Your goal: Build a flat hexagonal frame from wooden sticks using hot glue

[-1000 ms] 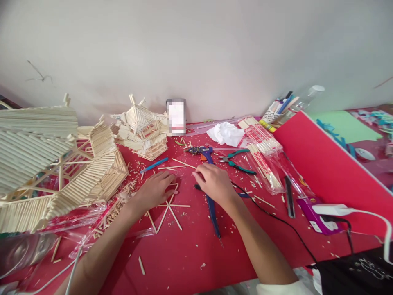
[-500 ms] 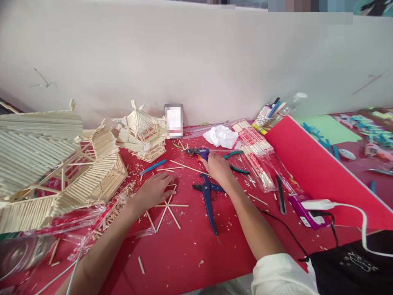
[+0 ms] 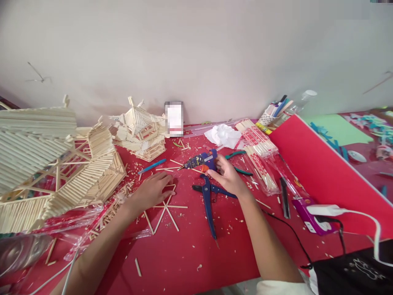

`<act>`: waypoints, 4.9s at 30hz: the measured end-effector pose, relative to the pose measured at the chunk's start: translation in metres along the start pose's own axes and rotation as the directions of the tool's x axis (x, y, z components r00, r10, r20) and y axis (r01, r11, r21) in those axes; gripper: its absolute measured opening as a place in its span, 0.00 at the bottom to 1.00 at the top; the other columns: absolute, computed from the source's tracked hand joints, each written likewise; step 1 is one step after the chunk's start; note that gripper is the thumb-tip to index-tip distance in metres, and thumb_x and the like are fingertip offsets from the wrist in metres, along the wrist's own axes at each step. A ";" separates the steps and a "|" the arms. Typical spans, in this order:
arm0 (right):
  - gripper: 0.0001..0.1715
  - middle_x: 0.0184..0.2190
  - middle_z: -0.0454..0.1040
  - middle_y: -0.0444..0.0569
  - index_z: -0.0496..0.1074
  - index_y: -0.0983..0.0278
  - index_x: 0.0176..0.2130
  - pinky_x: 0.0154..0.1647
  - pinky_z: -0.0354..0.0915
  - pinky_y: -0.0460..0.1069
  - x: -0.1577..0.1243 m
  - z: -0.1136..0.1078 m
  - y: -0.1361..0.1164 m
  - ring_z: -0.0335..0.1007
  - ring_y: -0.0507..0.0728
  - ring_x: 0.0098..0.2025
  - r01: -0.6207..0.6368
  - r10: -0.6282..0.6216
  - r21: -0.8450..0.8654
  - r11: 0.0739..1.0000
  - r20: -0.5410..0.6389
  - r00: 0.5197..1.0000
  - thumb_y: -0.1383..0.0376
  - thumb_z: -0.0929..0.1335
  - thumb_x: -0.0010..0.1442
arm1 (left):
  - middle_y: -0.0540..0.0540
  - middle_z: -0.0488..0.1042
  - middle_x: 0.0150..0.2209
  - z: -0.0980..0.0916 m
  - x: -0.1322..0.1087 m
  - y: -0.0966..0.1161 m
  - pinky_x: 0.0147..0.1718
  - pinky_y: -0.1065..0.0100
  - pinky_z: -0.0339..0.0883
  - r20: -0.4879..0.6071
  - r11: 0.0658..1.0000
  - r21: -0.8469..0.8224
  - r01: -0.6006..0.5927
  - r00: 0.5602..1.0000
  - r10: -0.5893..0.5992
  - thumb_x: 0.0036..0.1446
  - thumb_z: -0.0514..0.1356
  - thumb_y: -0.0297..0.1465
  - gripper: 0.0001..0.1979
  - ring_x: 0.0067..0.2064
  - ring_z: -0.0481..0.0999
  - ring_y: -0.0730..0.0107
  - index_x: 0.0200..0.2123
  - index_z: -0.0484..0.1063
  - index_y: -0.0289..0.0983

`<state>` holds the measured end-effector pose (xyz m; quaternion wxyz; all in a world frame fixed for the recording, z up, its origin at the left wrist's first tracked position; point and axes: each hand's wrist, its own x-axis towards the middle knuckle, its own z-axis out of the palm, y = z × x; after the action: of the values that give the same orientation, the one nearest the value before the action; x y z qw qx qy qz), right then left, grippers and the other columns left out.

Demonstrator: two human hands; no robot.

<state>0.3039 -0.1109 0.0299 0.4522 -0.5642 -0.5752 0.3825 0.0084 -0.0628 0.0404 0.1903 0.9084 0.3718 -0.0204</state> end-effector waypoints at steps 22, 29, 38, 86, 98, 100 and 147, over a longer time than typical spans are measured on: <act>0.20 0.33 0.76 0.47 0.71 0.58 0.32 0.38 0.65 0.51 -0.014 0.026 -0.021 0.73 0.58 0.37 0.189 -0.013 -0.540 0.820 0.313 0.950 0.48 0.68 0.67 | 0.43 0.77 0.46 0.006 0.003 -0.010 0.49 0.59 0.69 -0.046 0.997 -0.059 -0.046 0.998 0.044 0.69 0.54 0.25 0.06 0.50 0.76 0.57 0.44 0.70 0.38; 0.21 0.32 0.74 0.46 0.68 0.58 0.29 0.36 0.64 0.51 -0.015 0.026 -0.021 0.72 0.58 0.35 0.216 -0.031 -0.562 0.798 0.321 0.947 0.49 0.68 0.68 | 0.42 0.77 0.46 0.008 0.002 -0.011 0.50 0.58 0.70 -0.075 0.995 -0.076 -0.062 0.996 0.057 0.69 0.53 0.25 0.06 0.49 0.75 0.57 0.43 0.70 0.37; 0.20 0.32 0.74 0.46 0.69 0.58 0.30 0.35 0.63 0.51 -0.016 0.028 -0.020 0.71 0.58 0.34 0.262 -0.070 -0.603 0.753 0.322 0.944 0.49 0.68 0.67 | 0.40 0.76 0.50 0.008 0.001 -0.009 0.52 0.57 0.69 -0.063 0.996 -0.061 -0.060 0.996 0.056 0.69 0.57 0.29 0.07 0.53 0.75 0.55 0.48 0.70 0.38; 0.23 0.32 0.76 0.48 0.69 0.57 0.29 0.38 0.66 0.53 -0.016 0.024 -0.018 0.73 0.61 0.36 0.221 -0.040 -0.585 0.780 0.306 0.951 0.45 0.67 0.66 | 0.41 0.75 0.49 0.009 0.000 -0.005 0.52 0.55 0.70 -0.048 0.996 -0.049 -0.074 0.996 0.072 0.67 0.63 0.36 0.12 0.53 0.74 0.53 0.49 0.72 0.38; 0.19 0.35 0.79 0.48 0.72 0.57 0.33 0.39 0.68 0.52 -0.018 0.019 -0.016 0.76 0.62 0.39 0.070 0.077 -0.528 0.847 0.250 0.965 0.46 0.69 0.64 | 0.41 0.75 0.50 0.010 0.001 -0.006 0.51 0.57 0.70 -0.062 0.995 -0.036 -0.094 0.994 0.092 0.67 0.62 0.36 0.11 0.52 0.75 0.54 0.50 0.72 0.38; 0.16 0.36 0.79 0.49 0.73 0.59 0.37 0.38 0.69 0.51 -0.018 0.016 -0.020 0.77 0.62 0.39 0.025 0.137 -0.541 0.841 0.257 0.957 0.49 0.70 0.63 | 0.41 0.75 0.50 0.010 0.001 -0.005 0.51 0.56 0.70 -0.065 0.995 -0.034 -0.089 0.994 0.087 0.67 0.63 0.36 0.12 0.52 0.75 0.53 0.50 0.72 0.38; 0.07 0.40 0.80 0.51 0.75 0.62 0.41 0.41 0.69 0.51 -0.010 0.007 -0.010 0.76 0.61 0.40 0.043 0.100 -0.537 0.842 0.235 0.967 0.65 0.68 0.62 | 0.40 0.77 0.49 0.003 0.002 0.000 0.52 0.55 0.69 -0.021 0.998 -0.056 -0.034 0.999 0.033 0.65 0.64 0.36 0.11 0.51 0.76 0.53 0.46 0.71 0.37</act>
<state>0.2935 -0.1208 0.0363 0.1926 -0.6232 -0.7038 0.2813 0.0101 -0.0619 0.0373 0.2122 0.9090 0.3587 0.0023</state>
